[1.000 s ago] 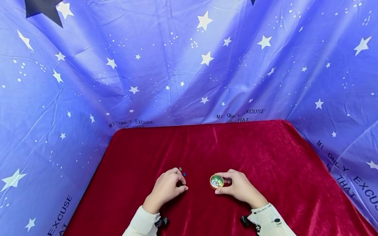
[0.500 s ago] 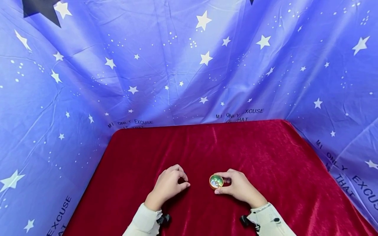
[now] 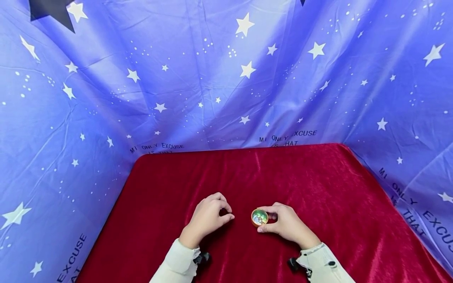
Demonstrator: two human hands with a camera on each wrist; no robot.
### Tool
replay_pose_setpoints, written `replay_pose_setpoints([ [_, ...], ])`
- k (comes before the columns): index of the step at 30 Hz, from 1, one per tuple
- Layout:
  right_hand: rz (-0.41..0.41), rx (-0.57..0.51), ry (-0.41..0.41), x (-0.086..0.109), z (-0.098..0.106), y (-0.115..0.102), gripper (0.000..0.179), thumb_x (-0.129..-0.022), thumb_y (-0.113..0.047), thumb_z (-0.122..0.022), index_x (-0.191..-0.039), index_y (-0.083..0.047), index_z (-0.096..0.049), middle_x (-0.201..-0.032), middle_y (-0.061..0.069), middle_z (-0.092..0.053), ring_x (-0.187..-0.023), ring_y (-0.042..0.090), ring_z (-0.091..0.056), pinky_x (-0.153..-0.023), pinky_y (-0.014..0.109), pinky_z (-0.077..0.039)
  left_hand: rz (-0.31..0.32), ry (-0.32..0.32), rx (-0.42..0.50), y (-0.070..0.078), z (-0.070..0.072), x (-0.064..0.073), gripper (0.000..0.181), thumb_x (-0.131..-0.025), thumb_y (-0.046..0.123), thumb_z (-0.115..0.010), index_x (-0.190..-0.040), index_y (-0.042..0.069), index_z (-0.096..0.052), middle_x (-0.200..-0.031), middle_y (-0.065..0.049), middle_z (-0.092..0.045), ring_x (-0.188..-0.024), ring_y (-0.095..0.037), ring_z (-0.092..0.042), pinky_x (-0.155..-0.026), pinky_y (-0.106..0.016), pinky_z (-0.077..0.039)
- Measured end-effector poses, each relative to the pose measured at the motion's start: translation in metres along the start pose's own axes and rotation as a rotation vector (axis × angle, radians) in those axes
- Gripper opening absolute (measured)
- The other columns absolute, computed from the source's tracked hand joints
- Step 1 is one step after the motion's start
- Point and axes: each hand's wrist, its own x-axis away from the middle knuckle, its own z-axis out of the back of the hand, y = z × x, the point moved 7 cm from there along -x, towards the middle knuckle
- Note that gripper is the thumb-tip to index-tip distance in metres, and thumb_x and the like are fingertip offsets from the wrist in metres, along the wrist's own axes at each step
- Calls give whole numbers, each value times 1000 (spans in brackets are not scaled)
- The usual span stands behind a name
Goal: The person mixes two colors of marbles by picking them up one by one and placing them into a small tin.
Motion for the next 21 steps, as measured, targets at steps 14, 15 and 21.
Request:
replay_pose_setpoints([
  [14,46,15,27,0,1,-1,54,-68,-46,-95,-118,-33,-77,-84,-9,-60,-75,4,-53,-68,23,-46,-20,15,17,15,4,-11,8,-83,37,-85,-85,31,-79,-96,19,-61,-91,-3,-61,-79,-23,-53],
  [15,46,16,27,0,1,-1,55,-68,-46,-95,-118,-33,-77,-84,-10,-60,-75,4,-53,-68,22,-46,-24,18,18,17,5,-12,8,-83,37,-85,-85,31,-80,-96,18,-61,-91,-3,-61,-79,-23,-53],
  [21,33,17,20,-2,0,0,56,-67,-46,-95,-119,-34,-77,-87,-11,-60,-76,3,-54,-70,22,-48,-58,38,21,26,10,-17,8,-84,37,-85,-85,30,-80,-96,17,-61,-90,-4,-61,-79,-23,-53],
])
